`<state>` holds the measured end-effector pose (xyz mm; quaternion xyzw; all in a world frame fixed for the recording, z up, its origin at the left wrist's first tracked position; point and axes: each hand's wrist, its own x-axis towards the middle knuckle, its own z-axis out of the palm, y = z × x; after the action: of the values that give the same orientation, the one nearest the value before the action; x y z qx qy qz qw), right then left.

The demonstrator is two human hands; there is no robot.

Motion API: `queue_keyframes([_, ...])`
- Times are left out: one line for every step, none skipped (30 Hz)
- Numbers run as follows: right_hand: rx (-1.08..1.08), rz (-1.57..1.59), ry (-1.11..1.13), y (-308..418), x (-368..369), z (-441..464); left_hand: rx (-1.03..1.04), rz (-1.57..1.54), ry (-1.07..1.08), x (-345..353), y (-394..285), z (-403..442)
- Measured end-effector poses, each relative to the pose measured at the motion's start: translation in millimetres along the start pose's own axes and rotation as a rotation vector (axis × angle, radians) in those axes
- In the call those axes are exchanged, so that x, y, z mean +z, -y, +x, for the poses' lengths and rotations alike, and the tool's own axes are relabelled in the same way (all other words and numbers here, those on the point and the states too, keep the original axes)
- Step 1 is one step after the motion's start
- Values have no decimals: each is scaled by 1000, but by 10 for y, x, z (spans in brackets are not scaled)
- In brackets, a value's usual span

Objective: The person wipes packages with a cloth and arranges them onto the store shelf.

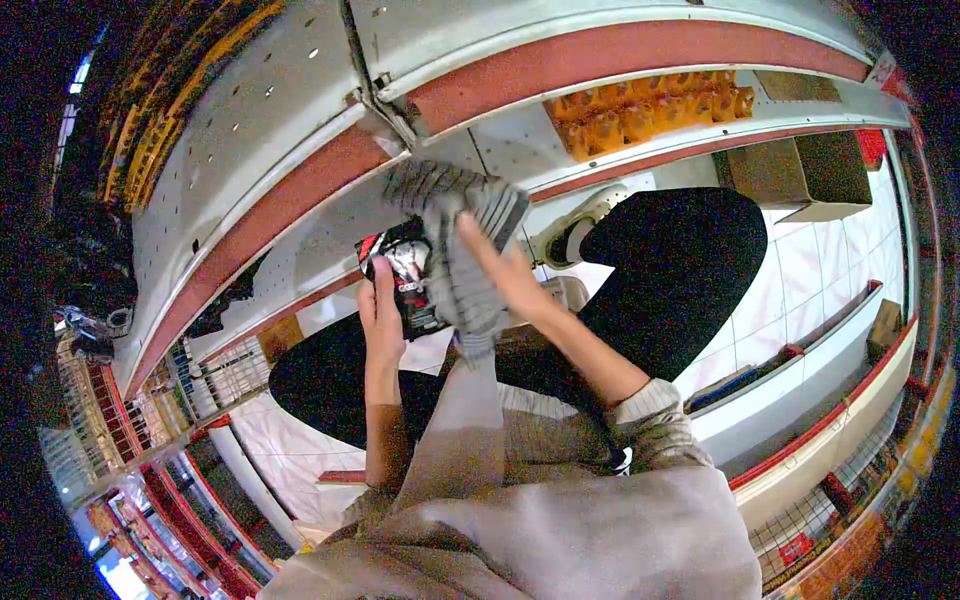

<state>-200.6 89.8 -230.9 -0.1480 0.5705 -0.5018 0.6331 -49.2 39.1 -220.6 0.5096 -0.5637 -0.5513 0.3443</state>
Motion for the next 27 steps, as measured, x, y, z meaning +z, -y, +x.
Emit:
queue_keyframes([192, 151, 12, 61, -31, 44, -97, -107, -33, 2, 9, -4])
queue_keyframes([252, 269, 52, 21, -39, 47, -178, -173, -44, 13, -20, -61])
queue_keyframes([246, 359, 105, -69, -37, 31, -257, -241, -56, 103, -153, -115])
queue_keyframes([239, 441, 159, -177, -30, 22, -159, -326, -131, 220, -136, -130])
queue_keyframes([233, 501, 211, -257, -37, 1, -110, -278, -117, 179, -5, -119])
queue_keyframes([231, 552, 260, -330, -40, -7, -56, -252, -151, 184, -13, -109])
queue_keyframes([227, 587, 305, -385, -46, -6, -2, -227, -185, 193, -29, -92])
queue_keyframes([233, 616, 343, -439, -45, 13, 28, -210, -295, 218, -54, -67])
queue_keyframes([237, 635, 375, -479, -43, 30, 57, -191, -407, 248, -97, -36])
queue_keyframes([246, 655, 409, -535, -18, 67, 111, -162, -484, 263, -189, -3])
queue_keyframes([251, 674, 438, -581, 4, 105, 213, -72, -534, 200, -106, 29])
queue_keyframes([265, 696, 465, -623, 30, 141, 304, 16, -646, 213, -205, 63])
queue_keyframes([273, 706, 487, -667, 53, 157, 394, 105, -756, 225, -304, 94])
queue_keyframes([287, 729, 513, -705, 69, 188, 341, 222, -686, 97, -212, 57])
queue_keyframes([293, 738, 528, -744, 81, 206, 396, 265, -668, 94, -133, 30])
queue_keyframes([295, 743, 535, -788, 72, 237, 451, 309, -651, 118, -75, 6])
queue_keyframes([278, 711, 509, -836, 63, 267, 539, 306, -550, 107, -47, -14])
queue_keyframes([249, 661, 471, -832, 32, 279, 622, 296, -441, 102, -50, -36])
queue_keyframes([36, 449, 255, -764, 125, 246, 793, 288, -362, 143, -56, -21])
queue_keyframes([62, 351, 234, -650, 99, 158, 836, 193, -298, 160, 60, -25])
queue_keyframes([83, 250, 217, -399, 96, 17, 866, 160, -294, 191, 110, -37])
queue_keyframes([74, 209, 173, -499, 14, 88, 721, 252, -248, 191, -61, -108])
queue_keyframes([58, 166, 131, -599, -24, 182, 728, 221, -248, 195, -89, -91])
queue_keyframes([29, 214, 78, -448, 67, 81, 707, 268, -218, 144, -192, -104])
queue_keyframes([-19, 28, 38, -444, 77, 161, 680, 314, -188, 86, -320, -122])
queue_keyframes([-28, 74, 60, -446, 55, 163, 572, 355, -176, 18, -453, -130])
queue_keyframes([-35, 121, 79, -245, 166, 57, 461, 390, -161, -56, -582, -145])
